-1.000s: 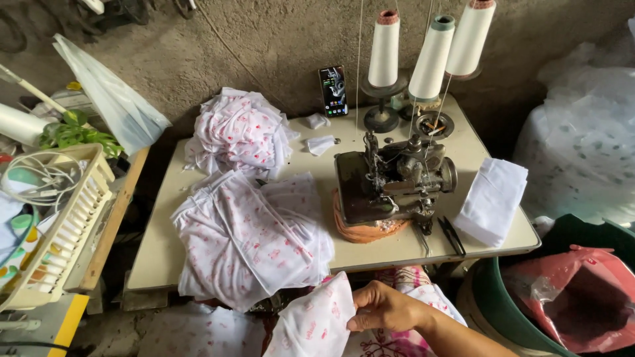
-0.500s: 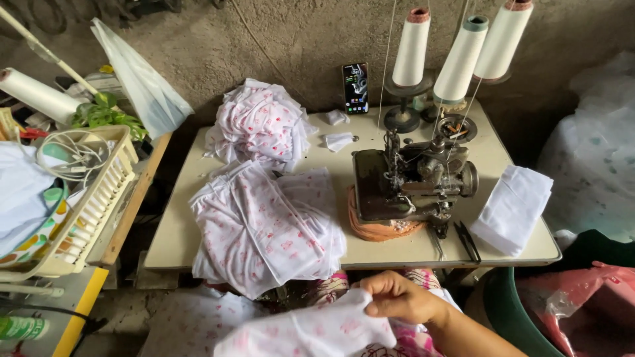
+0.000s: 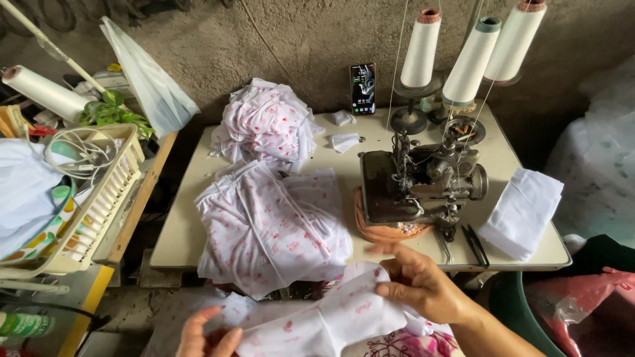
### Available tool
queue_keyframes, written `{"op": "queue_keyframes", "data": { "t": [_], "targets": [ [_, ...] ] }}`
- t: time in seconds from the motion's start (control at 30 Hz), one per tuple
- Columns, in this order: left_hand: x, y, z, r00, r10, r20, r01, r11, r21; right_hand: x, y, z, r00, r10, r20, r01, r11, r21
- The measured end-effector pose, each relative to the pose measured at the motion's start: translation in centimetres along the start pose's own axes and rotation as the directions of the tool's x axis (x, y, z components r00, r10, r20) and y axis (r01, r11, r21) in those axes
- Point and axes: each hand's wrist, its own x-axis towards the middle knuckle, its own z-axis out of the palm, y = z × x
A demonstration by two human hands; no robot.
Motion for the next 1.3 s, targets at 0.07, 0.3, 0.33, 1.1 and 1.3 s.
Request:
{"op": "queue_keyframes", "data": {
  "t": [0.07,0.3,0.33,1.1,1.3],
  "targets": [
    [-0.2,0.0,-0.4,0.99,0.117,-0.076,-0.129,0.973,-0.19,0.2,-0.9,-0.1,0.998,-0.064,0.013,0.065,0.997,-0.042],
    [0.9,4.2,-2.5,0.041,0.948,-0.315,-0.947,0.138,0.292,7.2,-1.8,-0.6,0.979,-0.179,-0.101,0.18,0.984,0.008],
    [2.5,5.7,-1.8,0.036,0.947,-0.318,-0.946,0.135,0.295,9.7,-1.6,-0.2,0.978,-0.184,-0.098,0.185,0.983,0.006],
    [15.4,-9.1,11.6,0.937,0.21,-0.278,-0.258,0.954,-0.149,15.2,22.1,-2.7,0.994,0.038,-0.101,-0.105,0.572,-0.813],
    [11.8,-12.1,18.8,0.596,0.506,-0.624,-0.619,0.784,0.045,7.8,9.6,-1.1,0.962,0.273,0.018,-0.146,0.566,-0.811]
  ]
}}
